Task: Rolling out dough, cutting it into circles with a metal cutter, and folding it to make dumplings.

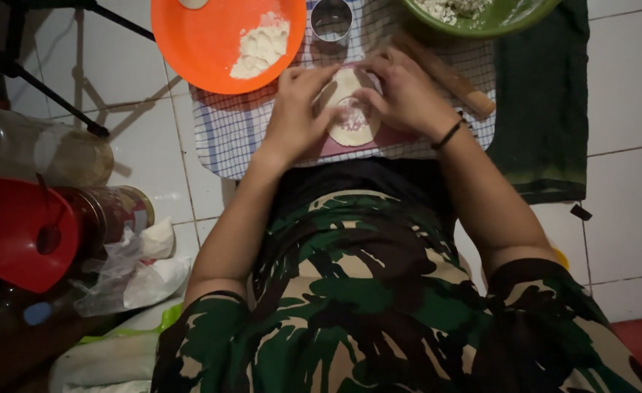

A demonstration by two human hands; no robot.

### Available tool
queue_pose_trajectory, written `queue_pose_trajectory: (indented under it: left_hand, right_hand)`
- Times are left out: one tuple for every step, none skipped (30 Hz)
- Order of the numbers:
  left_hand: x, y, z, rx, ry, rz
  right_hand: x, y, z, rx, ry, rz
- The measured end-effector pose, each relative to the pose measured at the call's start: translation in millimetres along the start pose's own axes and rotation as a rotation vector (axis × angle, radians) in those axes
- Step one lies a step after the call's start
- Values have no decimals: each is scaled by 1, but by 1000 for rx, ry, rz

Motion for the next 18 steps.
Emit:
queue_pose_trajectory:
  left_hand:
    - [-2,1,3,-3,-2,1]
    - [-4,3,6,4,-66,29]
    - [-5,4,10,11,-131,56]
    - [-5,3,13,11,-130,56]
    - [-4,2,17,35,-140,-22]
    - [-2,2,22,59,-153,-95]
    - [-1,3,24,59,-157,-90]
    - [-3,4,24,59,-134,-75]
    - [-6,4,24,58,-110,-60]
    - [-6,5,22,59,-109,-61]
    - [-6,6,20,43,-103,-62]
    - [-6,8,20,23,-98,-62]
    - [-7,9,22,19,-99,-60]
    - [-8,10,21,20,-92,-62]
    - [-8,10,20,21,-85,-64]
    - [-7,8,21,21,-84,-65]
    - [-6,7,21,28,-74,-57]
    - [-5,5,23,34,-66,-47]
  right_hand:
    - [-3,3,4,2,-3,-1]
    - [-6,3,8,-92,-49,14]
    - [-9,4,13,-186,-96,30]
    - [-10,3,17,-186,-96,30]
    - [-11,2,21,-149,-131,81]
    - [-12,1,28,-105,-167,131]
    - [-10,2,31,-99,-170,131]
    - [-9,2,30,-96,-144,132]
    - [-8,3,30,-92,-118,133]
    - [-8,4,29,-93,-117,134]
    - [-8,5,28,-130,-93,115]
    - [-8,5,29,-166,-73,93]
    - [-6,5,30,-165,-77,91]
    - [-6,7,29,-147,-90,95]
    - [-5,8,29,-128,-103,99]
    - [-7,7,29,-129,-103,99]
    - [-9,7,30,-118,-127,78]
    - [-10,6,32,-105,-152,56]
Point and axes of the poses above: each hand's wrist, its own z-axis away from the middle knuckle, its own x-axis out of the palm, y = z × x, the point moved 2 cm from there along -z, towards the middle knuckle, and after that the axes turned 4 degrees about x, right-handed, at the moved point
